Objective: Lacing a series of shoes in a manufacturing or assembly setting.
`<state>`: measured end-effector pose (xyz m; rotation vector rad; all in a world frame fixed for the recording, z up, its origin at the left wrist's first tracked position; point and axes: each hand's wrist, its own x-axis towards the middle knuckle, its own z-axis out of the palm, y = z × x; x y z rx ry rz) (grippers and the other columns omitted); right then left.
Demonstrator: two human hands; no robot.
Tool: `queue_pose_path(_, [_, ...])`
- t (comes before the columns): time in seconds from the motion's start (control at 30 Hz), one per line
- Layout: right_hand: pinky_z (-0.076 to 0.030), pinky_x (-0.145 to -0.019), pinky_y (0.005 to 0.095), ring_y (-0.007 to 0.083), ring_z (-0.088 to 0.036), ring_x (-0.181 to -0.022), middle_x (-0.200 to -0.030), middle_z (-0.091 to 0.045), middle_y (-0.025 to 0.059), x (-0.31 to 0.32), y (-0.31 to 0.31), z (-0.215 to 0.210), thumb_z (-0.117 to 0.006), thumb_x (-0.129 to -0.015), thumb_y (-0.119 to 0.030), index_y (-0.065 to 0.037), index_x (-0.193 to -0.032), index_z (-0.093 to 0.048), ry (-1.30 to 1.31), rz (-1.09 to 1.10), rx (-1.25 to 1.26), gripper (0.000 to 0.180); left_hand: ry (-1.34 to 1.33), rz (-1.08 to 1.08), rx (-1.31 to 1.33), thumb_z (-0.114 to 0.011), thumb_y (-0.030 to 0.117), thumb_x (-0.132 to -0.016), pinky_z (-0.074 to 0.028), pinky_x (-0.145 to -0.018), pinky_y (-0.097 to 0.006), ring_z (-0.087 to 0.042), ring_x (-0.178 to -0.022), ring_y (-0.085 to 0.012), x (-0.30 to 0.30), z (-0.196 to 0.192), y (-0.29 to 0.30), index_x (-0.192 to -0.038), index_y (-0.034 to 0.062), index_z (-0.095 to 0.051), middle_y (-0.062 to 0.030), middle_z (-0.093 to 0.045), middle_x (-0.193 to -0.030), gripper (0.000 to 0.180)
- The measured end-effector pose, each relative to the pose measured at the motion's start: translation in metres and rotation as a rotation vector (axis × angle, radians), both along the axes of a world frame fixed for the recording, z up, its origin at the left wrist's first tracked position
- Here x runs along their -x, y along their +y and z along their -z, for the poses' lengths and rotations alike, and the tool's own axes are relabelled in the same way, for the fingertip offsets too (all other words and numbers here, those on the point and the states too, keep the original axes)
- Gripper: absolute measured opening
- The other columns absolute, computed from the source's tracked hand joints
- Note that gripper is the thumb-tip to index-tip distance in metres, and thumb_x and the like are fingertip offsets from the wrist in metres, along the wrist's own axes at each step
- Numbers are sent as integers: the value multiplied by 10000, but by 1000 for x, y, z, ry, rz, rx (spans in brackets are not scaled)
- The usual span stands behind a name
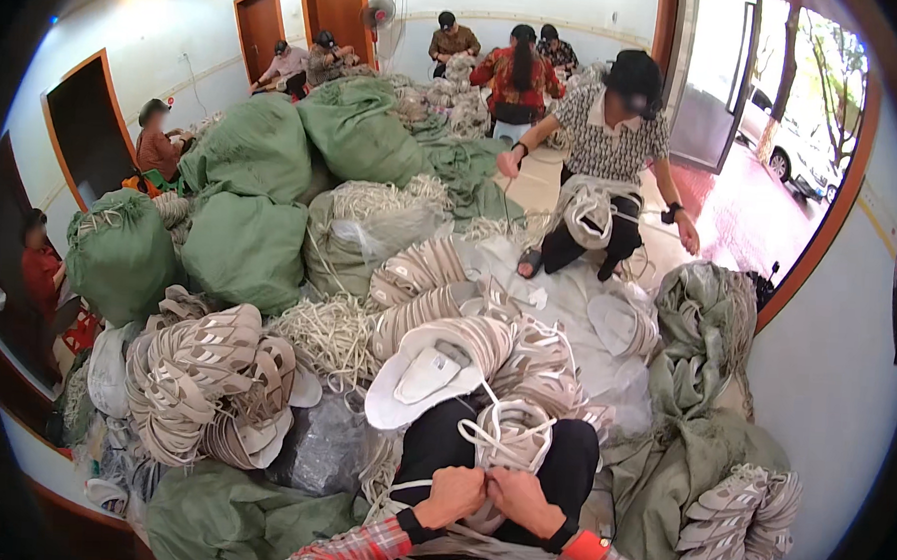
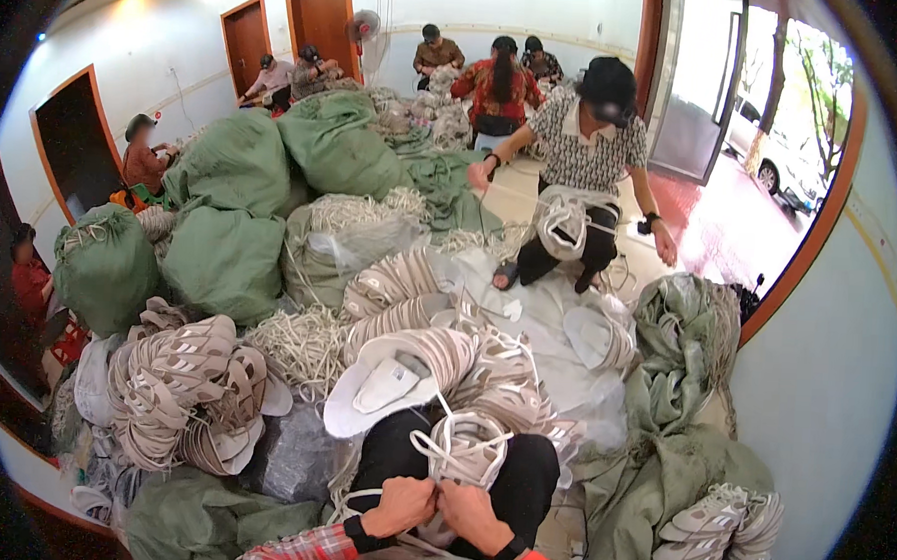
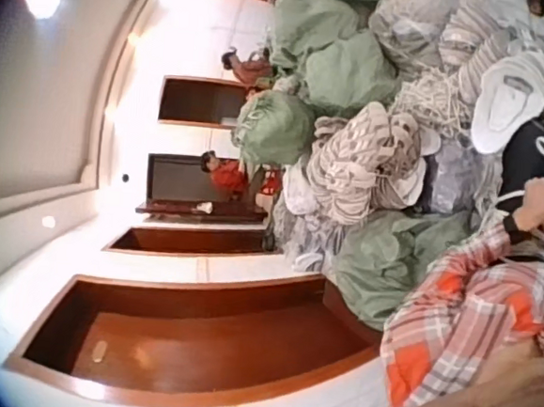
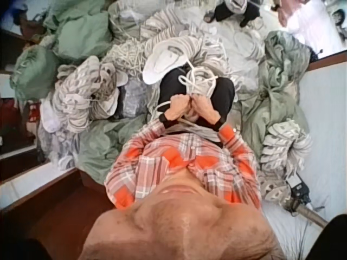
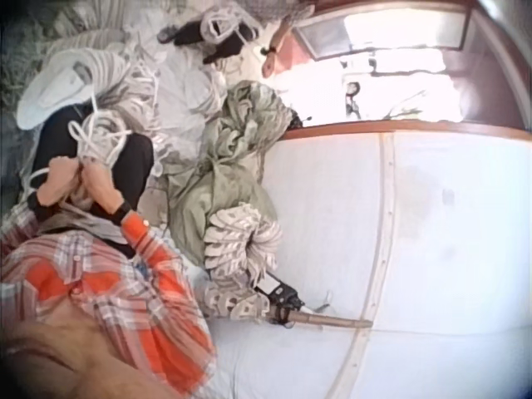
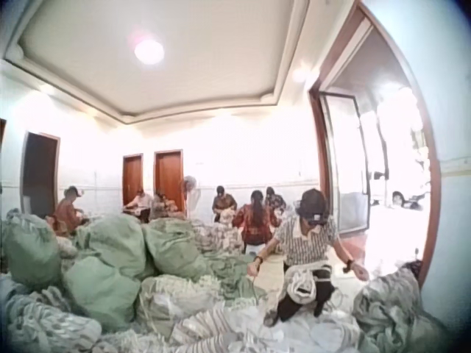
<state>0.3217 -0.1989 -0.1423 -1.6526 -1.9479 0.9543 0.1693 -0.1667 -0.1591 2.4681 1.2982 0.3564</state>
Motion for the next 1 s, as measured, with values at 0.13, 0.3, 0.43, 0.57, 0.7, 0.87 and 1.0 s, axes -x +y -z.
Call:
queue_pose_path(0.13, [-468,-564,482,392,-594,-652,-686,-589,192,-1,-8,7,-548,-826,-161,-76,-886,-550,-46,-26,-237,104,17,48,160,-531,180,-778,-460,-480,-490,-615,-579,-390,13,-11,6,-751,44,-568,-199,-601,-605,143])
queue_pose_path(0.3, [-488,-588,457,377,-616,-658,-719,-620,201,12,-10,-5,-525,-858,-184,-94,-960,-657,-8,111,-121,189,-21,6,179,-530,180,-779,-466,-495,-500,-618,-593,-395,14,-16,7,-767,49,-569,-202,-609,-623,137])
queue_pose_path(0.43, [-476,-642,496,407,-617,-723,-756,-631,221,19,-3,-1,-498,-884,-220,-59,-975,-590,-84,180,-31,207,-61,-7,132,-537,182,-779,-470,-496,-498,-618,-580,-384,13,-15,8,-763,46,-560,-190,-606,-615,139])
queue_pose_path(0.57, [-478,-637,516,434,-617,-730,-748,-631,242,20,2,7,-492,-876,-223,-4,-955,-517,-214,129,6,234,-81,-5,109,-543,182,-768,-483,-520,-479,-623,-596,-369,13,-17,5,-756,49,-564,-177,-613,-630,135])
queue_pose_path(0.7, [-497,-551,432,321,-637,-696,-792,-657,167,9,-11,66,-480,-941,-307,-42,-1029,-557,-167,93,-213,290,-78,-13,264,-544,188,-750,-494,-582,-468,-635,-673,-370,7,-6,9,-763,52,-605,-184,-632,-692,149])
queue_pose_path(0.87, [-476,-520,445,349,-611,-602,-752,-640,186,6,-22,85,-485,-912,-263,-38,-934,-542,277,184,-45,233,-103,34,505,-546,181,-726,-487,-644,-477,-633,-765,-382,13,-5,8,-792,69,-638,-196,-646,-771,160])
queue_pose_path(1.0, [-487,-594,502,393,-639,-708,-725,-629,206,30,-19,1,-519,-836,-170,2,-931,-525,-463,96,-207,197,-88,78,363,-515,171,-809,-468,-652,-477,-614,-790,-391,22,0,-1,-893,65,-597,-194,-622,-778,158])
